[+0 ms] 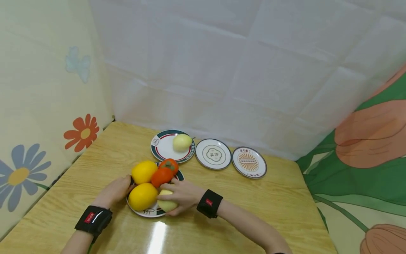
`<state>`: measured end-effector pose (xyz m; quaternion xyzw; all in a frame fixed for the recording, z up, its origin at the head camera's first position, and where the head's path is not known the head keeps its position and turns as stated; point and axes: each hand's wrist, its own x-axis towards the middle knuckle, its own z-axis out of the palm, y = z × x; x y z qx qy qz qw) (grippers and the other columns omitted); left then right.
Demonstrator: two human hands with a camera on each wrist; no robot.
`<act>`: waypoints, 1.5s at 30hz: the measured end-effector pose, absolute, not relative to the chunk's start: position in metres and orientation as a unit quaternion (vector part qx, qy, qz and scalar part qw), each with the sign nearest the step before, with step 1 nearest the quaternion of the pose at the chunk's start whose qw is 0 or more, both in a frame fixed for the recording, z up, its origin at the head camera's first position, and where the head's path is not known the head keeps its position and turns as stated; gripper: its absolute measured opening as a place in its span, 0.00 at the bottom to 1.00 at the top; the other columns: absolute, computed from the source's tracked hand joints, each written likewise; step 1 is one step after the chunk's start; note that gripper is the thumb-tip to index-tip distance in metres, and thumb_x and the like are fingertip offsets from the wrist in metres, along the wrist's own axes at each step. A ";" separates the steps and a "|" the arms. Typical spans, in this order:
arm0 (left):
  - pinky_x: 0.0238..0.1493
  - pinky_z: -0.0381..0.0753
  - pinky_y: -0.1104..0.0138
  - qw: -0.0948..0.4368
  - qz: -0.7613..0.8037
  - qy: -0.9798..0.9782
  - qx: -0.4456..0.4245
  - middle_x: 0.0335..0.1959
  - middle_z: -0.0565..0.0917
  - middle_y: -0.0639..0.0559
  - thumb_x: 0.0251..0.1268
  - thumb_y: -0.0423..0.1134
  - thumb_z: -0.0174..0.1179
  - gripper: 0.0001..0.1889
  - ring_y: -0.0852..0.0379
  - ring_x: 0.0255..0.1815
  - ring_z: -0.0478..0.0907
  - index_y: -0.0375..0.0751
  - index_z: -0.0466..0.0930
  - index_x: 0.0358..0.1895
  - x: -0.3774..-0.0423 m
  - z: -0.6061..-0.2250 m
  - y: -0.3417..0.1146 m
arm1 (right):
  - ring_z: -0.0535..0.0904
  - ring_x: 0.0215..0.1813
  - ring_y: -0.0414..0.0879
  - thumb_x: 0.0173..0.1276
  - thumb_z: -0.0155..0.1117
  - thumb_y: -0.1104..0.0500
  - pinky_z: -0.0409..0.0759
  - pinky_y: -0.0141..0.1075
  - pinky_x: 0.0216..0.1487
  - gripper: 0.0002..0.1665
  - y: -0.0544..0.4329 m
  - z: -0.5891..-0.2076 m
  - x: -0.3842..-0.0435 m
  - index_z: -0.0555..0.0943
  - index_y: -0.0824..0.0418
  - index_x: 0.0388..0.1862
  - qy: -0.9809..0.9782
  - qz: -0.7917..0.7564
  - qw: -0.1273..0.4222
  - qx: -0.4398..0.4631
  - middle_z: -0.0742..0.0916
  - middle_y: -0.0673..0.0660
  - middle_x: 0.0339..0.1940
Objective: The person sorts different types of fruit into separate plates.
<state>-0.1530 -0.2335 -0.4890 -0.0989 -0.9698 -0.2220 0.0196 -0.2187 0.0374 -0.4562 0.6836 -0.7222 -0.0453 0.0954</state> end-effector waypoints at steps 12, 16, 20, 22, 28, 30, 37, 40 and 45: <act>0.27 0.68 0.63 0.004 -0.222 -0.970 -0.100 0.24 0.72 0.48 0.64 0.33 0.55 0.09 0.54 0.24 0.68 0.27 0.72 0.36 -0.154 -0.487 -0.234 | 0.80 0.45 0.47 0.52 0.67 0.32 0.79 0.34 0.30 0.37 0.045 -0.439 -0.299 0.74 0.45 0.58 -0.888 0.076 0.174 0.418 0.77 0.52 0.57; 0.26 0.67 0.64 -0.005 -0.225 -0.970 -0.095 0.23 0.71 0.49 0.64 0.33 0.55 0.08 0.55 0.24 0.67 0.28 0.72 0.35 -0.153 -0.487 -0.232 | 0.79 0.47 0.49 0.56 0.62 0.30 0.79 0.37 0.33 0.37 0.028 -0.448 -0.318 0.71 0.42 0.62 -0.934 0.058 0.089 0.341 0.75 0.52 0.60; 0.26 0.68 0.63 -0.005 -0.224 -0.970 -0.096 0.24 0.72 0.48 0.64 0.33 0.55 0.08 0.55 0.25 0.68 0.28 0.72 0.35 -0.153 -0.488 -0.231 | 0.78 0.49 0.52 0.57 0.60 0.30 0.80 0.39 0.35 0.37 0.017 -0.457 -0.328 0.70 0.41 0.64 -0.947 0.046 0.061 0.312 0.73 0.54 0.61; 0.26 0.69 0.62 -0.003 -0.225 -0.970 -0.095 0.24 0.73 0.48 0.64 0.33 0.55 0.08 0.54 0.25 0.68 0.28 0.72 0.35 -0.153 -0.488 -0.231 | 0.76 0.52 0.54 0.59 0.60 0.31 0.80 0.41 0.37 0.36 0.014 -0.461 -0.330 0.69 0.41 0.64 -0.949 0.042 0.051 0.308 0.72 0.55 0.63; 0.26 0.69 0.63 0.007 -0.225 -0.969 -0.099 0.23 0.73 0.48 0.64 0.33 0.55 0.09 0.54 0.24 0.69 0.27 0.71 0.35 -0.153 -0.489 -0.232 | 0.68 0.62 0.58 0.64 0.58 0.35 0.80 0.47 0.47 0.38 0.010 -0.460 -0.330 0.61 0.38 0.71 -0.951 0.055 -0.013 0.302 0.63 0.59 0.70; 0.26 0.69 0.63 0.007 -0.226 -0.969 -0.097 0.23 0.72 0.47 0.64 0.33 0.55 0.09 0.54 0.24 0.68 0.27 0.71 0.35 -0.153 -0.489 -0.233 | 0.66 0.66 0.59 0.64 0.59 0.37 0.79 0.49 0.50 0.40 0.011 -0.453 -0.326 0.58 0.37 0.72 -0.950 0.052 -0.022 0.307 0.60 0.59 0.73; 0.26 0.67 0.64 -0.003 -0.223 -0.970 -0.096 0.23 0.71 0.48 0.65 0.33 0.54 0.09 0.55 0.24 0.68 0.26 0.71 0.36 -0.152 -0.489 -0.236 | 0.66 0.68 0.56 0.66 0.57 0.40 0.70 0.49 0.62 0.32 0.023 -0.433 -0.280 0.67 0.45 0.67 -0.860 0.013 0.104 0.499 0.67 0.58 0.70; 0.26 0.68 0.63 -0.002 -0.225 -0.970 -0.093 0.24 0.71 0.48 0.65 0.33 0.54 0.09 0.54 0.24 0.68 0.26 0.71 0.37 -0.152 -0.489 -0.236 | 0.66 0.66 0.51 0.67 0.51 0.35 0.68 0.44 0.64 0.31 0.026 -0.440 -0.257 0.70 0.45 0.65 -0.795 -0.037 0.113 0.596 0.71 0.55 0.67; 0.26 0.67 0.64 -0.008 -0.222 -0.971 -0.091 0.23 0.71 0.48 0.65 0.33 0.54 0.09 0.54 0.24 0.67 0.26 0.71 0.37 -0.154 -0.490 -0.235 | 0.64 0.64 0.49 0.67 0.45 0.30 0.71 0.38 0.61 0.33 0.025 -0.461 -0.236 0.68 0.41 0.66 -0.767 -0.113 0.071 0.627 0.70 0.51 0.67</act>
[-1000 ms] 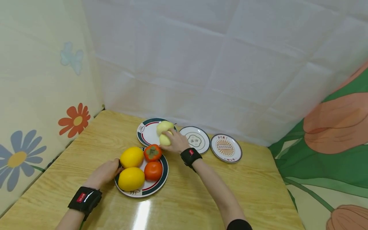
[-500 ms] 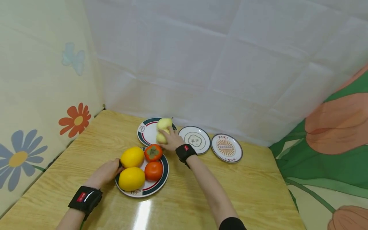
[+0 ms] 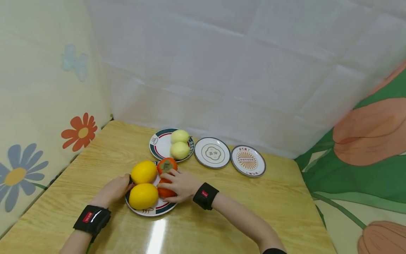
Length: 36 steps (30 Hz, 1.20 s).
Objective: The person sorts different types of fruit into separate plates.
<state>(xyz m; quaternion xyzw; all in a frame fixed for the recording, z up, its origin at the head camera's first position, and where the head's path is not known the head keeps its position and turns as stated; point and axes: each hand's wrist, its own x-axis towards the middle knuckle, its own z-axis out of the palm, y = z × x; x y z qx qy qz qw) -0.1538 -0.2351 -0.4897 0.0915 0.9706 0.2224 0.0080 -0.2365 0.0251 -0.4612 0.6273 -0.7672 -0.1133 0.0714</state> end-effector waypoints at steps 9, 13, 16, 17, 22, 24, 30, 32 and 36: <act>0.26 0.66 0.64 0.015 0.221 0.971 0.092 0.24 0.70 0.48 0.66 0.33 0.54 0.10 0.54 0.24 0.67 0.26 0.70 0.38 -0.157 -0.490 -0.234 | 0.68 0.61 0.46 0.66 0.52 0.34 0.71 0.34 0.61 0.33 0.022 -0.477 -0.233 0.67 0.45 0.65 -0.768 -0.089 0.033 0.633 0.71 0.52 0.64; 0.26 0.66 0.64 0.007 0.226 0.969 0.095 0.23 0.70 0.49 0.66 0.33 0.54 0.09 0.55 0.24 0.67 0.27 0.70 0.37 -0.157 -0.490 -0.233 | 0.69 0.57 0.47 0.65 0.56 0.38 0.73 0.33 0.55 0.29 0.029 -0.475 -0.236 0.70 0.45 0.63 -0.766 -0.077 0.026 0.637 0.71 0.53 0.63; 0.26 0.66 0.64 0.003 0.223 0.970 0.097 0.23 0.70 0.49 0.65 0.33 0.54 0.08 0.54 0.24 0.67 0.27 0.70 0.36 -0.157 -0.490 -0.233 | 0.70 0.55 0.48 0.62 0.59 0.41 0.74 0.34 0.53 0.27 0.043 -0.468 -0.247 0.75 0.47 0.59 -0.758 -0.051 0.058 0.648 0.72 0.56 0.61; 0.26 0.66 0.64 0.003 0.221 0.970 0.096 0.23 0.70 0.49 0.65 0.33 0.54 0.09 0.54 0.24 0.67 0.27 0.70 0.36 -0.156 -0.490 -0.233 | 0.72 0.53 0.48 0.61 0.60 0.41 0.75 0.34 0.51 0.26 0.050 -0.466 -0.253 0.76 0.47 0.57 -0.757 -0.043 0.088 0.646 0.73 0.56 0.59; 0.26 0.65 0.64 0.013 0.223 0.970 0.090 0.23 0.69 0.49 0.66 0.33 0.53 0.09 0.54 0.24 0.67 0.27 0.70 0.36 -0.156 -0.490 -0.234 | 0.77 0.49 0.50 0.56 0.67 0.44 0.79 0.40 0.45 0.26 0.087 -0.455 -0.297 0.79 0.51 0.52 -0.826 0.027 0.193 0.530 0.77 0.58 0.54; 0.26 0.65 0.65 0.015 0.224 0.970 0.088 0.23 0.69 0.49 0.66 0.33 0.53 0.09 0.55 0.24 0.66 0.27 0.70 0.37 -0.155 -0.490 -0.235 | 0.78 0.48 0.53 0.55 0.69 0.45 0.80 0.43 0.43 0.26 0.102 -0.456 -0.319 0.79 0.52 0.52 -0.868 0.037 0.197 0.454 0.77 0.60 0.54; 0.26 0.65 0.65 0.011 0.219 0.972 0.089 0.23 0.70 0.49 0.66 0.34 0.53 0.08 0.55 0.23 0.66 0.29 0.71 0.36 -0.154 -0.487 -0.234 | 0.76 0.51 0.61 0.60 0.67 0.45 0.80 0.50 0.45 0.26 0.139 -0.476 -0.360 0.78 0.55 0.54 -0.947 0.054 0.147 0.279 0.76 0.63 0.55; 0.26 0.65 0.64 0.011 0.216 0.972 0.089 0.23 0.70 0.49 0.66 0.34 0.53 0.08 0.55 0.24 0.66 0.29 0.71 0.36 -0.153 -0.487 -0.233 | 0.75 0.53 0.63 0.60 0.67 0.45 0.79 0.51 0.46 0.27 0.146 -0.484 -0.363 0.77 0.55 0.55 -0.957 0.060 0.136 0.250 0.75 0.64 0.56; 0.26 0.65 0.65 0.010 0.220 0.971 0.090 0.23 0.70 0.49 0.66 0.33 0.53 0.08 0.55 0.23 0.66 0.28 0.70 0.36 -0.154 -0.488 -0.233 | 0.74 0.54 0.65 0.59 0.68 0.44 0.78 0.53 0.49 0.29 0.151 -0.494 -0.365 0.77 0.57 0.55 -0.959 0.058 0.136 0.241 0.75 0.66 0.57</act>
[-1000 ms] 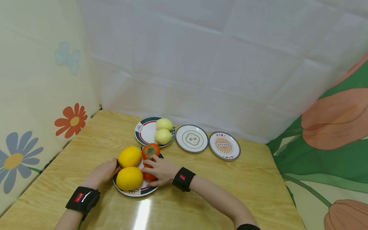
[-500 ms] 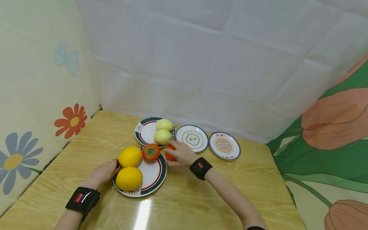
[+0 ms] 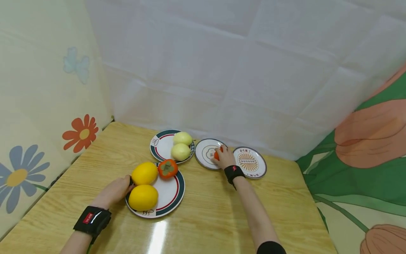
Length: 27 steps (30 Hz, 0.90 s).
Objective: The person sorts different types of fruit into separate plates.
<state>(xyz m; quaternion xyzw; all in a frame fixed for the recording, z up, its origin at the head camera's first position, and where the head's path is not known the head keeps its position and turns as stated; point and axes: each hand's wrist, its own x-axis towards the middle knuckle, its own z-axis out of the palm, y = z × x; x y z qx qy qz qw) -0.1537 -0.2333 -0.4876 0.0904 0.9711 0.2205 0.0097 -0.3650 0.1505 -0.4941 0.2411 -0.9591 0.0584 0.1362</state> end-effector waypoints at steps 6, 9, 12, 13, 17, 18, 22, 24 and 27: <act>0.25 0.65 0.65 0.013 0.220 0.971 0.091 0.23 0.69 0.48 0.66 0.33 0.53 0.10 0.55 0.23 0.66 0.25 0.70 0.38 -0.157 -0.488 -0.234 | 0.68 0.64 0.66 0.59 0.67 0.45 0.70 0.56 0.61 0.35 0.137 -0.477 -0.357 0.71 0.55 0.63 -0.962 0.034 0.105 0.249 0.70 0.66 0.64; 0.25 0.65 0.65 0.019 0.215 0.972 0.090 0.23 0.69 0.48 0.66 0.33 0.53 0.11 0.54 0.23 0.66 0.24 0.70 0.39 -0.157 -0.490 -0.235 | 0.65 0.67 0.64 0.58 0.67 0.44 0.67 0.55 0.65 0.39 0.112 -0.460 -0.343 0.68 0.55 0.66 -0.940 0.016 0.117 0.320 0.69 0.65 0.66; 0.25 0.64 0.65 0.025 0.215 0.972 0.090 0.23 0.69 0.48 0.66 0.33 0.53 0.10 0.55 0.23 0.66 0.24 0.70 0.39 -0.158 -0.491 -0.234 | 0.64 0.68 0.60 0.59 0.65 0.42 0.67 0.51 0.67 0.40 0.078 -0.445 -0.322 0.66 0.53 0.67 -0.898 0.001 0.124 0.421 0.68 0.63 0.68; 0.26 0.65 0.65 0.027 0.216 0.972 0.089 0.23 0.69 0.49 0.66 0.33 0.53 0.10 0.55 0.23 0.66 0.25 0.70 0.39 -0.157 -0.490 -0.234 | 0.64 0.69 0.59 0.59 0.64 0.40 0.66 0.49 0.68 0.40 0.065 -0.441 -0.314 0.66 0.52 0.68 -0.885 -0.002 0.113 0.451 0.68 0.62 0.69; 0.26 0.65 0.65 0.023 0.217 0.972 0.092 0.23 0.69 0.49 0.66 0.33 0.53 0.10 0.55 0.23 0.67 0.26 0.71 0.39 -0.157 -0.489 -0.234 | 0.62 0.70 0.54 0.61 0.59 0.35 0.67 0.44 0.68 0.40 0.024 -0.440 -0.286 0.65 0.49 0.69 -0.847 -0.019 0.071 0.527 0.67 0.57 0.70; 0.26 0.65 0.65 0.022 0.216 0.972 0.092 0.23 0.69 0.49 0.66 0.34 0.53 0.09 0.55 0.23 0.67 0.26 0.71 0.38 -0.157 -0.488 -0.233 | 0.63 0.70 0.54 0.62 0.58 0.34 0.68 0.43 0.67 0.40 0.016 -0.442 -0.282 0.65 0.48 0.69 -0.842 -0.024 0.063 0.535 0.67 0.57 0.71; 0.25 0.64 0.65 0.025 0.221 0.971 0.085 0.23 0.69 0.49 0.67 0.34 0.53 0.09 0.55 0.23 0.66 0.27 0.71 0.38 -0.155 -0.486 -0.232 | 0.66 0.65 0.50 0.64 0.56 0.34 0.70 0.37 0.63 0.38 -0.002 -0.461 -0.277 0.64 0.47 0.69 -0.841 -0.050 0.049 0.536 0.67 0.55 0.70; 0.25 0.64 0.66 0.029 0.224 0.971 0.081 0.23 0.69 0.49 0.67 0.34 0.52 0.09 0.55 0.23 0.66 0.27 0.71 0.38 -0.154 -0.485 -0.232 | 0.68 0.60 0.47 0.64 0.56 0.35 0.70 0.32 0.59 0.37 -0.006 -0.471 -0.279 0.65 0.46 0.69 -0.840 -0.055 0.057 0.536 0.69 0.54 0.67; 0.25 0.64 0.66 0.026 0.223 0.971 0.081 0.23 0.70 0.48 0.67 0.34 0.53 0.09 0.55 0.23 0.66 0.26 0.71 0.38 -0.153 -0.485 -0.233 | 0.69 0.53 0.46 0.64 0.57 0.36 0.70 0.30 0.52 0.35 -0.009 -0.479 -0.283 0.65 0.46 0.68 -0.836 -0.056 0.072 0.541 0.72 0.53 0.63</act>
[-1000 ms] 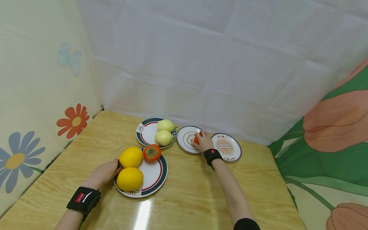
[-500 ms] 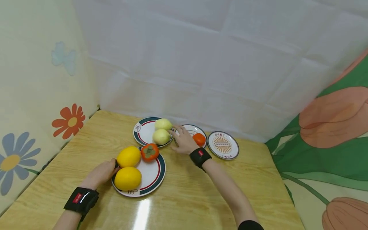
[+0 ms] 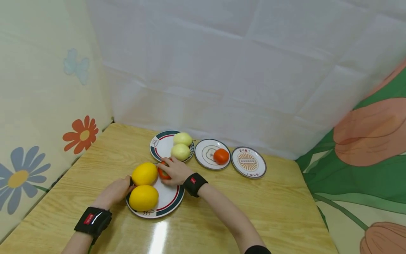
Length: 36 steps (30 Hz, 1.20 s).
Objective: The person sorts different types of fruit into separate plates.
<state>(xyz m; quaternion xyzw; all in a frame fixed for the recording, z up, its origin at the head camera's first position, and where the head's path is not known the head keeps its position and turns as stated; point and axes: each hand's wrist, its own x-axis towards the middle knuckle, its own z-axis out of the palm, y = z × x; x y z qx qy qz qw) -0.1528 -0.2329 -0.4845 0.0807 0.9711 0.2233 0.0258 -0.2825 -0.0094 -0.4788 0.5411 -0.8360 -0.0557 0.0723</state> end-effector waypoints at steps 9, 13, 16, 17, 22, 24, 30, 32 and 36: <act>0.26 0.65 0.65 0.018 0.214 0.972 0.091 0.23 0.70 0.48 0.66 0.33 0.53 0.11 0.54 0.24 0.67 0.24 0.71 0.39 -0.154 -0.487 -0.233 | 0.69 0.52 0.48 0.62 0.59 0.39 0.73 0.33 0.49 0.33 0.018 -0.477 -0.290 0.69 0.48 0.65 -0.828 -0.041 0.115 0.547 0.74 0.54 0.59; 0.26 0.65 0.64 0.014 0.212 0.973 0.089 0.23 0.70 0.47 0.66 0.33 0.52 0.11 0.53 0.24 0.67 0.23 0.70 0.40 -0.153 -0.488 -0.234 | 0.71 0.52 0.48 0.60 0.62 0.38 0.75 0.35 0.49 0.33 0.050 -0.472 -0.303 0.72 0.50 0.62 -0.821 -0.028 0.166 0.546 0.75 0.54 0.57; 0.26 0.65 0.64 0.017 0.211 0.973 0.086 0.23 0.69 0.47 0.67 0.32 0.52 0.11 0.54 0.24 0.67 0.23 0.70 0.40 -0.154 -0.489 -0.235 | 0.72 0.52 0.50 0.59 0.64 0.40 0.77 0.37 0.49 0.33 0.073 -0.472 -0.317 0.72 0.51 0.61 -0.843 -0.011 0.178 0.507 0.76 0.56 0.57; 0.26 0.65 0.65 0.018 0.211 0.974 0.086 0.23 0.69 0.47 0.67 0.33 0.52 0.11 0.54 0.23 0.67 0.23 0.70 0.40 -0.154 -0.489 -0.235 | 0.72 0.53 0.51 0.59 0.64 0.41 0.77 0.38 0.50 0.33 0.079 -0.473 -0.322 0.72 0.51 0.61 -0.856 -0.006 0.173 0.487 0.76 0.56 0.57; 0.25 0.67 0.63 0.009 0.207 0.974 0.095 0.23 0.71 0.47 0.66 0.33 0.52 0.09 0.53 0.24 0.67 0.26 0.70 0.37 -0.156 -0.491 -0.234 | 0.72 0.56 0.58 0.62 0.63 0.44 0.75 0.46 0.56 0.33 0.103 -0.480 -0.340 0.70 0.55 0.63 -0.910 -0.005 0.144 0.389 0.74 0.61 0.58; 0.26 0.68 0.62 0.007 0.205 0.974 0.097 0.23 0.72 0.47 0.66 0.33 0.53 0.09 0.53 0.24 0.68 0.26 0.70 0.37 -0.155 -0.490 -0.234 | 0.73 0.55 0.59 0.64 0.62 0.44 0.75 0.48 0.56 0.32 0.105 -0.484 -0.344 0.70 0.56 0.63 -0.918 -0.019 0.146 0.369 0.75 0.63 0.57; 0.26 0.68 0.61 0.001 0.200 0.975 0.100 0.24 0.73 0.46 0.66 0.33 0.53 0.10 0.52 0.24 0.68 0.26 0.70 0.38 -0.154 -0.489 -0.233 | 0.74 0.56 0.59 0.66 0.57 0.38 0.73 0.49 0.59 0.35 0.100 -0.493 -0.349 0.69 0.56 0.64 -0.936 -0.053 0.158 0.309 0.75 0.63 0.57; 0.26 0.68 0.61 -0.003 0.198 0.975 0.101 0.24 0.72 0.47 0.66 0.33 0.52 0.09 0.52 0.24 0.68 0.26 0.70 0.38 -0.154 -0.488 -0.232 | 0.73 0.58 0.59 0.66 0.55 0.36 0.71 0.50 0.61 0.36 0.100 -0.492 -0.350 0.69 0.56 0.65 -0.945 -0.048 0.149 0.288 0.75 0.63 0.58; 0.26 0.67 0.62 0.003 0.200 0.975 0.097 0.24 0.72 0.47 0.66 0.33 0.52 0.09 0.52 0.24 0.68 0.27 0.70 0.38 -0.153 -0.486 -0.232 | 0.70 0.63 0.58 0.65 0.53 0.32 0.67 0.51 0.65 0.39 0.101 -0.492 -0.352 0.68 0.53 0.67 -0.952 -0.041 0.142 0.269 0.75 0.61 0.60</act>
